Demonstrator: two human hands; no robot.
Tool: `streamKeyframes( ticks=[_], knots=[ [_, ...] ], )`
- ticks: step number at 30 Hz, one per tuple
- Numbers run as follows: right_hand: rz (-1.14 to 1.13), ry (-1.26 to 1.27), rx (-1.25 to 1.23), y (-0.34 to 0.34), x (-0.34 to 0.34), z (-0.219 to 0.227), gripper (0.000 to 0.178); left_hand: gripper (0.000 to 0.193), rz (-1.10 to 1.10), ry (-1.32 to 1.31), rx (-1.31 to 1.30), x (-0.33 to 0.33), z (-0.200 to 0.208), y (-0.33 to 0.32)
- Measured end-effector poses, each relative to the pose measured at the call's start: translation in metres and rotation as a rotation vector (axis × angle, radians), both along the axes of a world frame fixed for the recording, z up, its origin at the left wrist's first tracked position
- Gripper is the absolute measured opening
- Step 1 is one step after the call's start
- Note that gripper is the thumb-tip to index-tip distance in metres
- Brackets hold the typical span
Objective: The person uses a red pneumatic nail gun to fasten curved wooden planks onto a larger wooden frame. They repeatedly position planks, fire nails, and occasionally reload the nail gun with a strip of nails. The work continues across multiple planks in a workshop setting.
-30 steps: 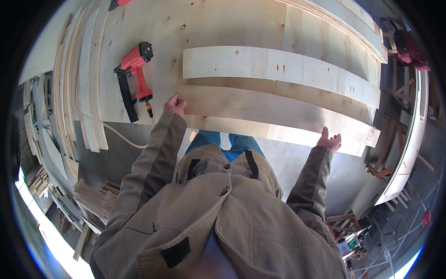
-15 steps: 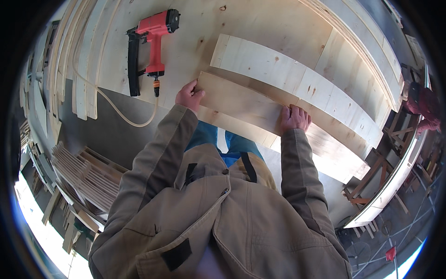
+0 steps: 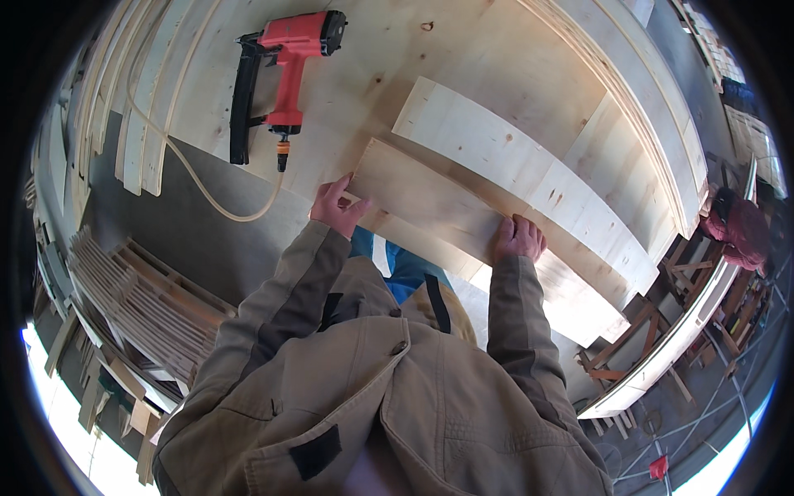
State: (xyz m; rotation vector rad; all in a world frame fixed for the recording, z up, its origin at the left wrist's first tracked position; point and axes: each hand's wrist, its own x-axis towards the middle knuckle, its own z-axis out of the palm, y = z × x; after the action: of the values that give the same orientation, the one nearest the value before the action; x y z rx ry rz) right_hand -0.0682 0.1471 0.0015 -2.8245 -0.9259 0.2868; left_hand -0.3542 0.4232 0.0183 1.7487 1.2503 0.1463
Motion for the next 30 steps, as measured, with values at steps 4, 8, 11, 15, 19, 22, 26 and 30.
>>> streamKeyframes(
  ticks=[4, 8, 11, 15, 19, 22, 26, 30],
  knots=[
    [0.011, 0.043, 0.046, -0.007, 0.005, 0.001, 0.033, 0.072, 0.110, -0.022, -0.317, 0.002, 0.005, 0.003],
    [0.073, 0.137, 0.135, -0.010, 0.007, 0.013, 0.052, 0.068, 0.209, -0.247, -0.452, 0.007, 0.003, 0.001],
    [0.252, 0.107, 0.176, -0.001, 0.000, 0.034, 0.078, 0.066, 0.214, -0.270, -0.461, 0.004, 0.001, 0.000],
    [0.368, 0.204, -0.077, 0.017, -0.016, 0.068, 0.112, 0.067, 0.204, -0.265, -0.500, 0.003, -0.001, 0.003],
    [0.368, 0.263, -0.170, 0.032, -0.016, 0.073, 0.125, 0.066, 0.196, -0.279, -0.488, 0.002, -0.003, 0.001],
    [0.408, 0.232, -0.074, 0.032, -0.014, 0.071, 0.124, 0.066, 0.180, -0.290, -0.475, 0.000, -0.006, 0.000],
    [0.441, 0.228, -0.041, 0.030, -0.011, 0.070, 0.124, 0.066, 0.191, -0.330, -0.492, -0.001, -0.006, -0.001],
    [0.445, 0.246, -0.053, 0.032, -0.009, 0.073, 0.124, 0.066, 0.196, -0.325, -0.499, 0.001, 0.000, 0.001]
  ],
)
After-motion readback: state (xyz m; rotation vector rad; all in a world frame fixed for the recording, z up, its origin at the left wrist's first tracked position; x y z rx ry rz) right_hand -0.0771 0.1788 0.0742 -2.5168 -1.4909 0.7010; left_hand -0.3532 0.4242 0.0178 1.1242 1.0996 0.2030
